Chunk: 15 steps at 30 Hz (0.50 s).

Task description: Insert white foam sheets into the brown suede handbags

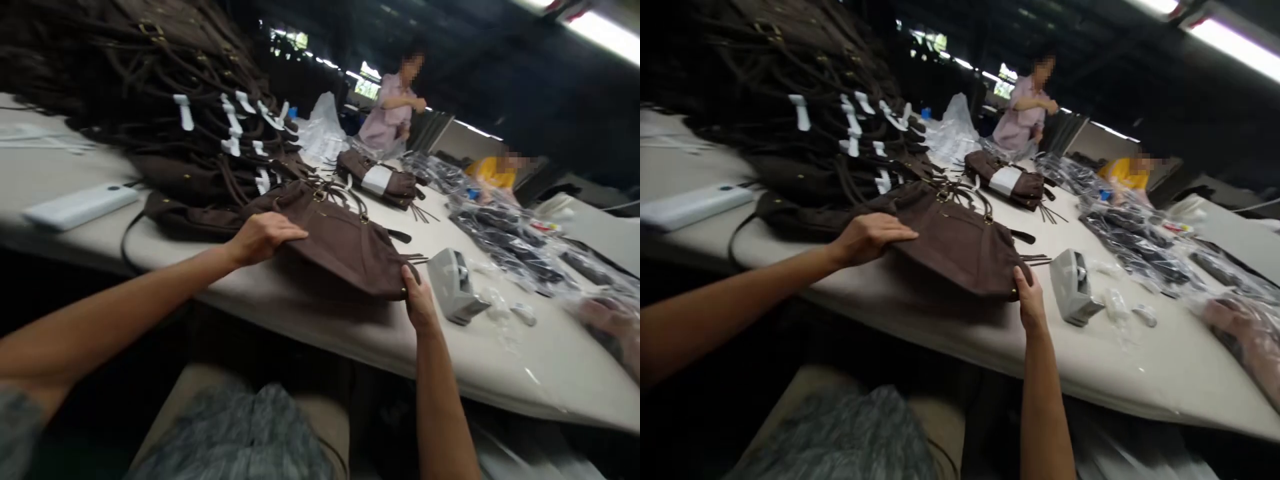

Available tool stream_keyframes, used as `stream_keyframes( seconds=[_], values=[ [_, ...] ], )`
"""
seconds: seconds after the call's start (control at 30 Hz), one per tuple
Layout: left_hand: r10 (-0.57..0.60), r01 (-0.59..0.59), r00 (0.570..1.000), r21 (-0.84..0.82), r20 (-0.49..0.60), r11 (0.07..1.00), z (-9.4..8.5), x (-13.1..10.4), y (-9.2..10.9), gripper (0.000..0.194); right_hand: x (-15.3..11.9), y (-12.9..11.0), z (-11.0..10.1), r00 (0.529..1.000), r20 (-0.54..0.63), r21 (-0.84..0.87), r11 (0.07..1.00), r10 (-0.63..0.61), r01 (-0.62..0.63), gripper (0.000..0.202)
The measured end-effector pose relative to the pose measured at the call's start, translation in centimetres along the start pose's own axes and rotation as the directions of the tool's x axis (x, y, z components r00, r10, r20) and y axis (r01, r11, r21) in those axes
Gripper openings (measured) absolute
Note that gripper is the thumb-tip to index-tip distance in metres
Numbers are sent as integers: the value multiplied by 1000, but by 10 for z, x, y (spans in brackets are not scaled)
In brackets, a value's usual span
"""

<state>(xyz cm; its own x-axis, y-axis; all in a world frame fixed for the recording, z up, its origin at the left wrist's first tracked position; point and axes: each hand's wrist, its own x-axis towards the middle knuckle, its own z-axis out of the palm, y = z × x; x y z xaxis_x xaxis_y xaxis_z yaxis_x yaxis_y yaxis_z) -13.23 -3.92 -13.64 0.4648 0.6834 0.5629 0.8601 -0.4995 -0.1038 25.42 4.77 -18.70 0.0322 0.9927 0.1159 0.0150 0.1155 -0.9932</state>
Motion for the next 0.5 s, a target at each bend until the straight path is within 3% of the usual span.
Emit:
stream_keyframes(
  seconds=[0.13, 0.23, 0.5],
  values=[
    [67, -68, 987, 2, 147, 998, -4, 12, -21, 37, 28, 7, 21, 989, -91, 47, 992, 118, -114, 50],
    [95, -97, 976, 1, 196, 995, -1, -5, -16, 36, 27, 17, 15, 990, -134, 4, 999, 52, -52, 47],
    [91, -90, 991, -13, 93, 996, 33, -63, -4, 39, -5, 42, 11, 986, -145, -215, 975, -83, 50, 45]
  ],
)
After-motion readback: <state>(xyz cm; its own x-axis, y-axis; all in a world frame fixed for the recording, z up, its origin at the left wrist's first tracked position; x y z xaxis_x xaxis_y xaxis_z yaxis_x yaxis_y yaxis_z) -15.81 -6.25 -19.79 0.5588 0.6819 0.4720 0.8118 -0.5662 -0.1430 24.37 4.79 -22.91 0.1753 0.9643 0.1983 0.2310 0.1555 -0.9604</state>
